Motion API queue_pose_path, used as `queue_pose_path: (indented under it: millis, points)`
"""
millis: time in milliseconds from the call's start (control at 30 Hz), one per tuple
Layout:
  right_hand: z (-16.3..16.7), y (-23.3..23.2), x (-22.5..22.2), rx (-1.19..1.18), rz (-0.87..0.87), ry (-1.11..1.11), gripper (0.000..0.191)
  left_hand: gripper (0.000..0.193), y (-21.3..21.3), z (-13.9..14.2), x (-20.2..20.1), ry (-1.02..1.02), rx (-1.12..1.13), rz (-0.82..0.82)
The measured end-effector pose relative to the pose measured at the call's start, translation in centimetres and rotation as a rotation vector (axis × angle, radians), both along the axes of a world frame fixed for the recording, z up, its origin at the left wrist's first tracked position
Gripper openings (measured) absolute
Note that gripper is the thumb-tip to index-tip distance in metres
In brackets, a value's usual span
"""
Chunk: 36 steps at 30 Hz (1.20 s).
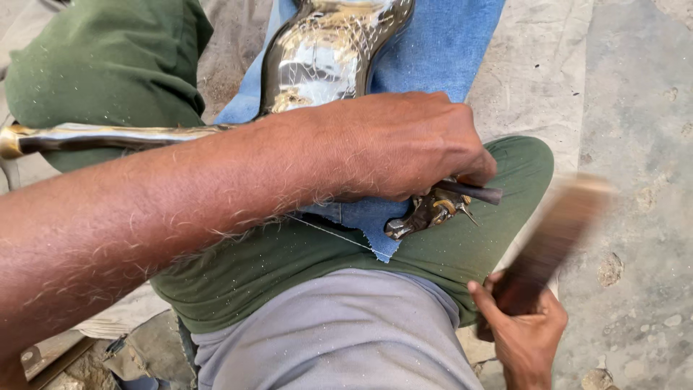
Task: The person sits on the ground with a brass horse figurine on their lap and uses a small punch and a wooden mallet to hammer decorative details into the figure's body and mane. They reposition the punch repeatedly on different spots and turn the figurine to reach new areas.
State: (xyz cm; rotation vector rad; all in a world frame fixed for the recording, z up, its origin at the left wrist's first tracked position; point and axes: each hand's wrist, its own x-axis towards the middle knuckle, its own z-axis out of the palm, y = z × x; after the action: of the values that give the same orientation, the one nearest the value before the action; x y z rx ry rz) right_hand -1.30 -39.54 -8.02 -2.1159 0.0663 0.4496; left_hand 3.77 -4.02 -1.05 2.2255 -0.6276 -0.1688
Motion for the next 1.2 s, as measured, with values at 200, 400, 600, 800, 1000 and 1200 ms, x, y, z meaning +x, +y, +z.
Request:
queue_pose_path:
  millis: [200, 400, 600, 800, 1000, 1200]
  points:
    - [-0.2, 0.1, -0.3, -0.132, 0.002, 0.132, 0.022, 0.013, -0.1, -0.2, -0.1, 0.001, -0.004, 0.003]
    - [0.1, 0.6, -0.4, -0.120, 0.137, -0.002, 0.023, 0.015, 0.1, -0.3, -0.3, -0.030, -0.051, -0.004]
    - [0.7, 1.0, -0.5, -0.178, 0.229, -0.109, 0.022, 0.020, 0.8, 0.0, -0.9, 0.006, -0.023, -0.014]
    - [0.4, 0.6, -0.5, -0.135, 0.091, 0.055, 0.021, 0.012, 0.6, -0.1, -0.7, 0.004, -0.025, -0.008]
    - [-0.4, -0.2, -0.8, -0.002, 0.008, 0.032, 0.017, 0.022, 0.4, 0.0, -0.5, 0.011, -0.016, -0.006]
    - [-0.8, 0.0, -1.1, 0.309, -0.022, -0.001, 0.024, 0.017, 0.6, 0.2, -0.6, 0.045, 0.029, -0.017]
